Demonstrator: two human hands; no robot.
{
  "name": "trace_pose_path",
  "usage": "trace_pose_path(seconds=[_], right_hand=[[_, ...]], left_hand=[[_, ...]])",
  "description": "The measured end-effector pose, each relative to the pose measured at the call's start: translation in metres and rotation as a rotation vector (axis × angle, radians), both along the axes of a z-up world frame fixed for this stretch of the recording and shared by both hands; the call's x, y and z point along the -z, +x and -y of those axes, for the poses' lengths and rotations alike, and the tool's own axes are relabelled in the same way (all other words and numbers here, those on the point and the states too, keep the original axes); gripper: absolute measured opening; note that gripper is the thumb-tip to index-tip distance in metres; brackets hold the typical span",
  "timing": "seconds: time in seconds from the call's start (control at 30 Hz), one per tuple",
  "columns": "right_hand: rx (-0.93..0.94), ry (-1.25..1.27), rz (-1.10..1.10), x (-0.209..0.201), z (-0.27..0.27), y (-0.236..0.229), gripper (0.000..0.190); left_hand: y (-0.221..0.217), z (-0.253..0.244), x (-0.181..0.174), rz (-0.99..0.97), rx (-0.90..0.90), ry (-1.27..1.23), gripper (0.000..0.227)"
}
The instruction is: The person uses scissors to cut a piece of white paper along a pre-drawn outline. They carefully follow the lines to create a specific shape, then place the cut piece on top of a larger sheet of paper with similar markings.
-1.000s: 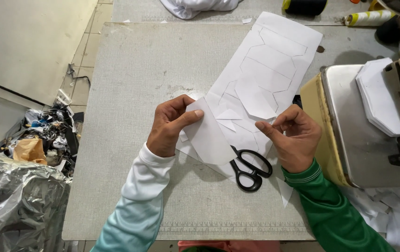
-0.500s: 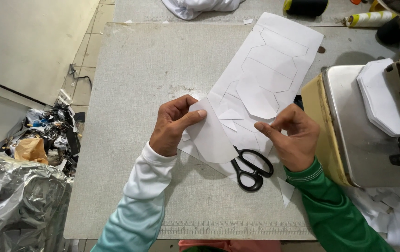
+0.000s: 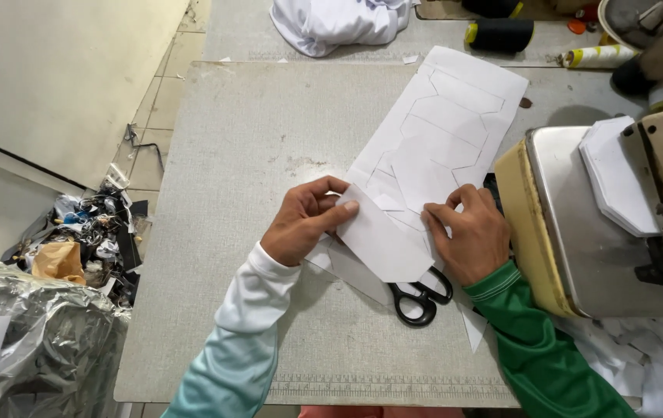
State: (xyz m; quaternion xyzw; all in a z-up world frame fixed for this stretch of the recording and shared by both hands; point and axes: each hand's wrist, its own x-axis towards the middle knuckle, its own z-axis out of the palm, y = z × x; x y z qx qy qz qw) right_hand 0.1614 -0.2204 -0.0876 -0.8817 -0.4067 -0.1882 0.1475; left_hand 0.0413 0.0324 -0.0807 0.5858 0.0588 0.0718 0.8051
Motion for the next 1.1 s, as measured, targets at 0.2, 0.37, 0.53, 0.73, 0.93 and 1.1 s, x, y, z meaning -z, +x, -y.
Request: trace_pose_path(seconds=[0.2,0.37,0.53,0.73,0.93,1.1], right_hand=[[-0.072,0.332,-0.131,0.011,-0.004,0.015,0.029],[-0.210,0.592,-0.258,0.003,0.000,0.007,0.035],[-0.363,0.574,-0.303,-0.006,-0.002,0.003,0.034],[-0.227,0.613,-0.262,-0.003,-0.007,0.010,0.036],[0.021,0.056,-0.151,-0.001,-0.014,0.010,0.067],[-0.140,0.069,-0.173,0.024,-0.001,0.028,0.036]], left_hand=[[0.003,0.000,-0.005,0.017,0.047,0.041,0.026],[0.001,0.001,-0.018,0.017,0.026,0.078,0.028],[-0.001,0.002,-0.016,0.018,0.029,0.071,0.029],[-0.001,0.004,-0.016,0.036,0.027,0.074,0.030],[-0.007,0.018,-0.033,0.105,0.152,0.091,0.021],[-0.002,0.012,-0.020,0.133,0.075,0.085,0.021]])
